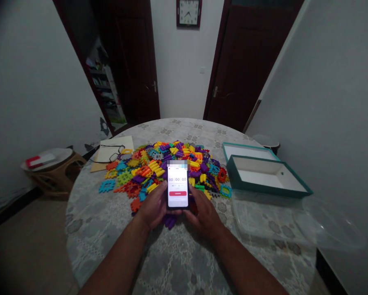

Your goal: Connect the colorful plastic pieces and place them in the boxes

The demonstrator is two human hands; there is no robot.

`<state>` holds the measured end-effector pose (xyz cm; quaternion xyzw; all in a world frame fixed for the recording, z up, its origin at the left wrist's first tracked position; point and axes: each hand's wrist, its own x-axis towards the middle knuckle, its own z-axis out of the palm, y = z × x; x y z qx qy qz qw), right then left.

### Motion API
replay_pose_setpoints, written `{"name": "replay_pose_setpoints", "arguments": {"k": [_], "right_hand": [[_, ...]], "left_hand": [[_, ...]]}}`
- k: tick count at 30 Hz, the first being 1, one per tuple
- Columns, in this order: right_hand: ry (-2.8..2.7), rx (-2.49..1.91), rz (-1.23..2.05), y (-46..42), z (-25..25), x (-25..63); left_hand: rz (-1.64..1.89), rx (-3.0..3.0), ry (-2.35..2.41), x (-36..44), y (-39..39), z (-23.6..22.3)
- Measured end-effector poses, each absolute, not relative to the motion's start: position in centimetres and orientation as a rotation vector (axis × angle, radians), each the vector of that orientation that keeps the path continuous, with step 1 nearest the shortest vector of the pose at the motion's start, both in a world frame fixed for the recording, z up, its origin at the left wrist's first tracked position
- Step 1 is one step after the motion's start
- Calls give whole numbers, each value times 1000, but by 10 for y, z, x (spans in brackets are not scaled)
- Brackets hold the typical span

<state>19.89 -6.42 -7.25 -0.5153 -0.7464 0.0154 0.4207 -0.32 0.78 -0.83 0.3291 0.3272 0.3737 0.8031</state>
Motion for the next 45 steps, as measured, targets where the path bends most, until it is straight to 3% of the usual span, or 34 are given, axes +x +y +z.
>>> {"name": "replay_pose_setpoints", "arguments": {"k": [24, 34, 45], "right_hand": [[-1869, -1195, -37, -59, -76, 199], [-1856, -1095, 29, -60, -74, 193], [-1827, -1009, 44, -63, -74, 181]], "left_hand": [[914, 1075, 721, 3, -7, -1], [1086, 1431, 982, 5, -25, 16], [1302, 1327, 1116, 25, -42, 25]]}}
